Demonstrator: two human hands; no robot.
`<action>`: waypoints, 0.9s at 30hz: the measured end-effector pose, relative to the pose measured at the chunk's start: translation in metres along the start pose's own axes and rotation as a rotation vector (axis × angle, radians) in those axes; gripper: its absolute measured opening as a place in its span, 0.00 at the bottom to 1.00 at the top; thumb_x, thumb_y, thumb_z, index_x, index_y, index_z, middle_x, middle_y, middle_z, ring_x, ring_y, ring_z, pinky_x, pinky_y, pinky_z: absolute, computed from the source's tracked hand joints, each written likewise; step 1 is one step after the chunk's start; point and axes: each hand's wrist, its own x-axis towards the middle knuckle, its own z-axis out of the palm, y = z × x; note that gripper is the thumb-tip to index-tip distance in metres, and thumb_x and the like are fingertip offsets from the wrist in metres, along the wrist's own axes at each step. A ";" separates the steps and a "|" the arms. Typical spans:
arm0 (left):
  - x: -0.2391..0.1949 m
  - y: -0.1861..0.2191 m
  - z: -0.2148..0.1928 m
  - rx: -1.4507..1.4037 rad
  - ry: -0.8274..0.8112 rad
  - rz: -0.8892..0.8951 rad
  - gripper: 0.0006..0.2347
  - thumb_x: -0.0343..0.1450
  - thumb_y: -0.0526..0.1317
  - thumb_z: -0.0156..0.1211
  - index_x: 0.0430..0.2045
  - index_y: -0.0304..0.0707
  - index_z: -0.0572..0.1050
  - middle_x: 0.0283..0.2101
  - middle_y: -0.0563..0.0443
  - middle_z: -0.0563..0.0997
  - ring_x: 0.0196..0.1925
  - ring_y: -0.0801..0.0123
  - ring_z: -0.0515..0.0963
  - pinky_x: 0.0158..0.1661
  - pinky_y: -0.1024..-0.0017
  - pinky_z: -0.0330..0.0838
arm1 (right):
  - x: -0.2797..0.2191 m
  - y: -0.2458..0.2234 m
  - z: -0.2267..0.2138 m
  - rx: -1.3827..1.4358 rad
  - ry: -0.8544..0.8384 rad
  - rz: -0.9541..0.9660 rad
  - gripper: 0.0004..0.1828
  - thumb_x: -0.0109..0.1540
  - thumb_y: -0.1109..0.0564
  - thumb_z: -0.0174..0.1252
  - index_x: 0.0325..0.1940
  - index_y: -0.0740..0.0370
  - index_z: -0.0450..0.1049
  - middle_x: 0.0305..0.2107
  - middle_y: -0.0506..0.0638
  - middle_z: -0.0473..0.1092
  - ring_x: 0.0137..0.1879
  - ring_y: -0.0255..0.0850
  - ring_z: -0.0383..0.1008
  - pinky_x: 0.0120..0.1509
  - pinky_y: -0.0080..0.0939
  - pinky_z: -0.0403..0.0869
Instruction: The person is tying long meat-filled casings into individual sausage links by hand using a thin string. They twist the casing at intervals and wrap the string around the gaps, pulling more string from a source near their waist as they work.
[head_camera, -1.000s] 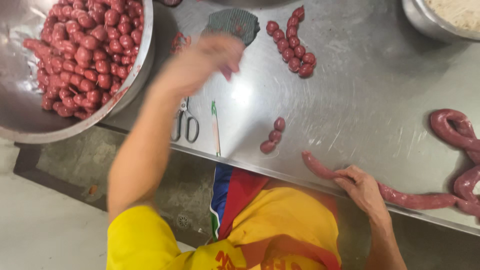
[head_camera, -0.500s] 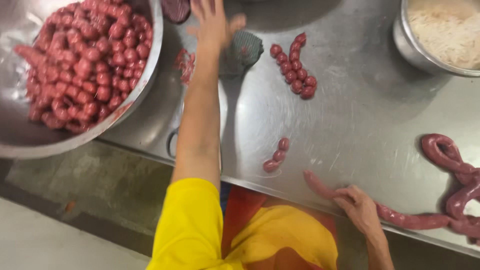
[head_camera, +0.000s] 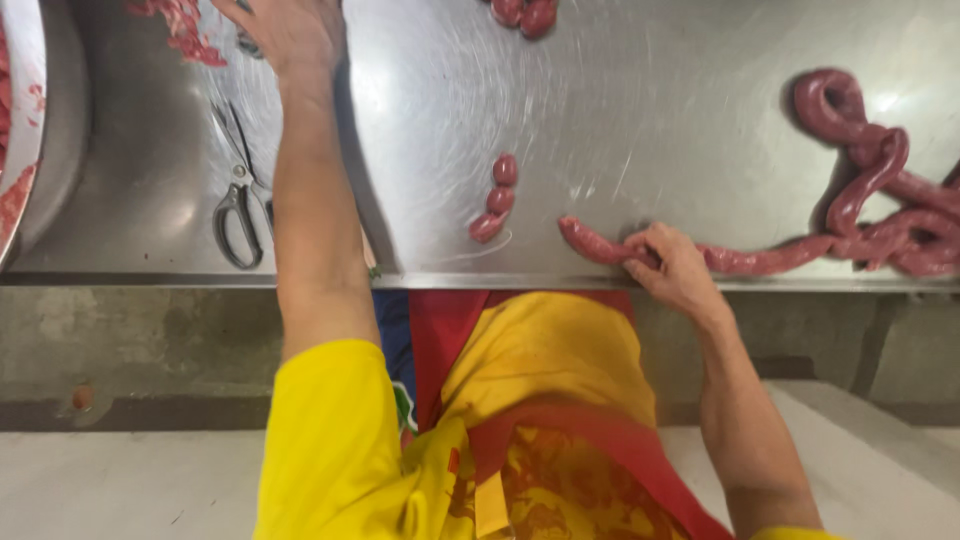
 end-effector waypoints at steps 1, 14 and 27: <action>-0.015 0.009 -0.014 -0.015 0.004 0.034 0.26 0.80 0.50 0.57 0.60 0.20 0.62 0.63 0.19 0.58 0.65 0.28 0.51 0.58 0.31 0.38 | 0.004 -0.007 -0.004 -0.020 -0.015 -0.081 0.20 0.55 0.58 0.65 0.51 0.61 0.77 0.31 0.52 0.67 0.39 0.50 0.69 0.44 0.48 0.69; -0.225 0.082 -0.171 -0.168 -0.210 -0.345 0.25 0.73 0.41 0.64 0.60 0.20 0.67 0.51 0.28 0.75 0.48 0.42 0.78 0.44 0.53 0.73 | 0.159 -0.105 0.020 -0.216 -0.048 -0.177 0.09 0.60 0.54 0.66 0.35 0.63 0.79 0.31 0.63 0.75 0.39 0.61 0.75 0.44 0.55 0.72; -0.207 0.170 -0.230 -2.164 -0.326 -0.405 0.10 0.75 0.36 0.55 0.50 0.37 0.71 0.28 0.52 0.75 0.25 0.73 0.75 0.26 0.75 0.71 | 0.052 -0.104 0.023 0.768 -0.463 -0.710 0.17 0.65 0.49 0.66 0.44 0.67 0.77 0.44 0.51 0.70 0.54 0.40 0.67 0.58 0.39 0.66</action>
